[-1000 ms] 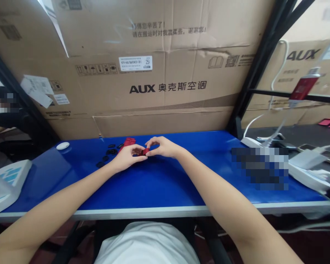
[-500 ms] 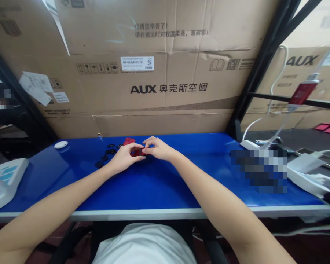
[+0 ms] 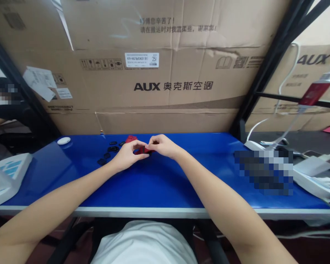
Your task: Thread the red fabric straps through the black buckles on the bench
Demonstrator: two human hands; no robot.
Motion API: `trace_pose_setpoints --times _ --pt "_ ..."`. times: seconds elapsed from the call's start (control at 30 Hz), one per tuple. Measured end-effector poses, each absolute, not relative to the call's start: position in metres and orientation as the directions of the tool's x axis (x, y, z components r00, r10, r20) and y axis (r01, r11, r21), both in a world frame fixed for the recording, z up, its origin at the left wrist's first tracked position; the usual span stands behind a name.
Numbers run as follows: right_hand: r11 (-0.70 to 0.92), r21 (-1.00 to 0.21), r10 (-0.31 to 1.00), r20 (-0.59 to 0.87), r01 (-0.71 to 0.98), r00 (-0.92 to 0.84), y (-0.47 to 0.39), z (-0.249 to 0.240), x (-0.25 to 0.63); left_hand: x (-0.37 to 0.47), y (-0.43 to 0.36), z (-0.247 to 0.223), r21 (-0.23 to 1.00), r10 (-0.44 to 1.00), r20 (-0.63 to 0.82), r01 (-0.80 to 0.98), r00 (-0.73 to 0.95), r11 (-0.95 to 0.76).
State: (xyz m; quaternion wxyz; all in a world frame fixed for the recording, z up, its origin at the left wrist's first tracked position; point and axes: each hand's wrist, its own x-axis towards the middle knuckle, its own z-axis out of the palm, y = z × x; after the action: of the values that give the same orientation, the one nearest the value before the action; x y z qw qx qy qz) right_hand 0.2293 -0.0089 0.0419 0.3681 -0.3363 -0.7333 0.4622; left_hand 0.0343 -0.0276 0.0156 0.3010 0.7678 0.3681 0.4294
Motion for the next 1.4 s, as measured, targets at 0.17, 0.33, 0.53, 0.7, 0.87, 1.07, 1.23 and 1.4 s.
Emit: trace_pose_setpoints --times 0.17,0.33,0.53,0.7,0.87,1.07,1.23,1.4 --pt "0.339 -0.941 0.815 0.284 0.018 -0.506 -0.009 0.043 0.23 0.037 -0.029 0.016 0.788 0.814 0.437 0.273 0.383 -0.552" --pt "0.275 -0.96 0.834 0.218 0.041 -0.506 -0.006 0.04 0.229 0.036 -0.028 0.014 0.793 0.811 0.404 0.279 0.423 -0.541" --pt "0.291 -0.955 0.85 0.228 0.063 -0.476 -0.004 0.038 0.231 0.039 -0.028 0.01 0.831 0.834 0.395 0.237 0.385 -0.503" --pt "0.255 -0.957 0.874 0.166 0.14 -0.457 -0.006 0.039 0.229 0.044 -0.033 0.006 0.856 0.852 0.367 0.224 0.374 -0.467" --pt "0.246 -0.955 0.849 0.129 0.167 -0.512 -0.005 0.041 0.236 0.045 -0.034 0.004 0.848 0.86 0.357 0.259 0.365 -0.462" --pt "0.206 -0.978 0.825 0.163 0.019 -0.54 0.001 0.038 0.242 0.043 -0.028 0.001 0.853 0.848 0.379 0.217 0.37 -0.475" --pt "0.19 -0.978 0.826 0.114 0.082 -0.551 0.001 0.036 0.238 0.045 -0.029 0.001 0.858 0.858 0.351 0.238 0.374 -0.455" --pt "0.188 -0.982 0.822 0.163 -0.012 -0.546 0.006 0.039 0.249 0.044 -0.029 0.001 0.829 0.855 0.379 0.281 0.354 -0.483"
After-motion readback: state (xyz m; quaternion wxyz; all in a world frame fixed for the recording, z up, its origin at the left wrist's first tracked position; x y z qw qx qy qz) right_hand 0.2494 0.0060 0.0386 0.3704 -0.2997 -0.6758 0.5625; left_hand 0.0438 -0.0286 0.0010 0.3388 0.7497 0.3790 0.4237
